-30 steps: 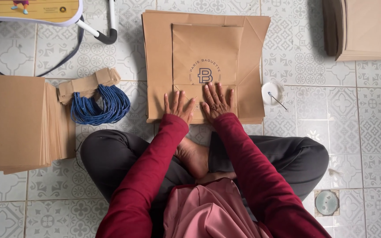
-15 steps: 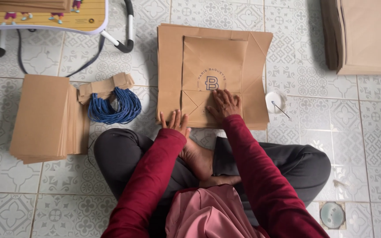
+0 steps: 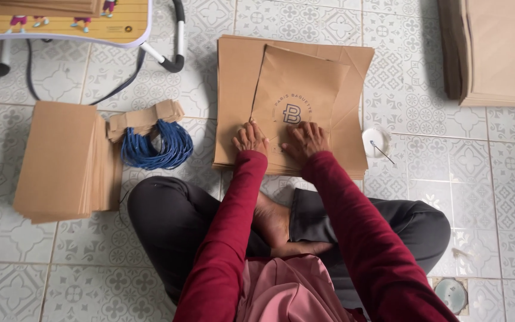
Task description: The person assembles a brown paper bag by folding the bottom flaps and securing them with adhesive. They then attach a blue paper handle to the bag using a cardboard tab and adhesive, pressing the components into place.
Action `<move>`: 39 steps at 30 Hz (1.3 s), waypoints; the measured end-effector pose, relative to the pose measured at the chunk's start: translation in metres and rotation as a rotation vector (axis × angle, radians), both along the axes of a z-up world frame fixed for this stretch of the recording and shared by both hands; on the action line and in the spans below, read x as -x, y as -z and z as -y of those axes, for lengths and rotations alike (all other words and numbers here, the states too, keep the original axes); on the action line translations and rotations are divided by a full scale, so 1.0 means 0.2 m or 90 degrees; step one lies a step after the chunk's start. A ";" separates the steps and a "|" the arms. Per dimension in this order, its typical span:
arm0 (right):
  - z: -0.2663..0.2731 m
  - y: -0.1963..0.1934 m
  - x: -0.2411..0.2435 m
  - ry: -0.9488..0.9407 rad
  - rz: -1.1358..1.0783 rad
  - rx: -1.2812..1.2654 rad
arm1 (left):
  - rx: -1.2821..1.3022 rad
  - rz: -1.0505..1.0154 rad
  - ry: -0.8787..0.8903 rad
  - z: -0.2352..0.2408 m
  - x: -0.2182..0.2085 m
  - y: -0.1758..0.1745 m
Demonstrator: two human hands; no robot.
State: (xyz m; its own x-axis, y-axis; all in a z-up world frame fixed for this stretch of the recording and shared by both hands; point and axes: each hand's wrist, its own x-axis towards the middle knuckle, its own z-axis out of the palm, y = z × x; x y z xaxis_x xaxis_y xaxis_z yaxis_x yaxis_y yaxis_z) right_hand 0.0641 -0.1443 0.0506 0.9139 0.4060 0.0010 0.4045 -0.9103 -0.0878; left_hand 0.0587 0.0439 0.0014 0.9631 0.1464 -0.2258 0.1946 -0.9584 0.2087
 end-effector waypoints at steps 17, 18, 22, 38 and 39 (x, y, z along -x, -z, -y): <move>-0.03 0.08 0.08 0.011 0.142 -0.060 | 0.044 0.227 -0.198 0.02 -0.13 0.17; -0.04 0.09 0.08 0.007 0.156 -0.042 | 0.105 0.277 -0.211 0.00 -0.12 0.19; -0.04 0.10 0.06 -0.008 0.155 -0.032 | 0.166 0.379 -0.263 -0.07 -0.13 0.17; -0.15 -0.61 -0.46 -0.414 0.302 0.033 | 0.545 0.187 -0.032 -0.24 0.16 -0.79; -0.14 -0.72 -0.51 -0.446 0.368 0.044 | 0.571 0.193 0.025 -0.25 0.16 -0.92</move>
State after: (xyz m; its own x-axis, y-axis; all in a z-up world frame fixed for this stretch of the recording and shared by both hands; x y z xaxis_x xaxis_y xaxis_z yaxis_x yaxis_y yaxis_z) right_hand 0.1669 -0.1160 0.1951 0.3233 0.8841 0.3374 0.8308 -0.4359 0.3461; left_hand 0.0272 0.0945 0.1861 0.9997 0.0061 0.0219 -0.0173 -0.4212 0.9068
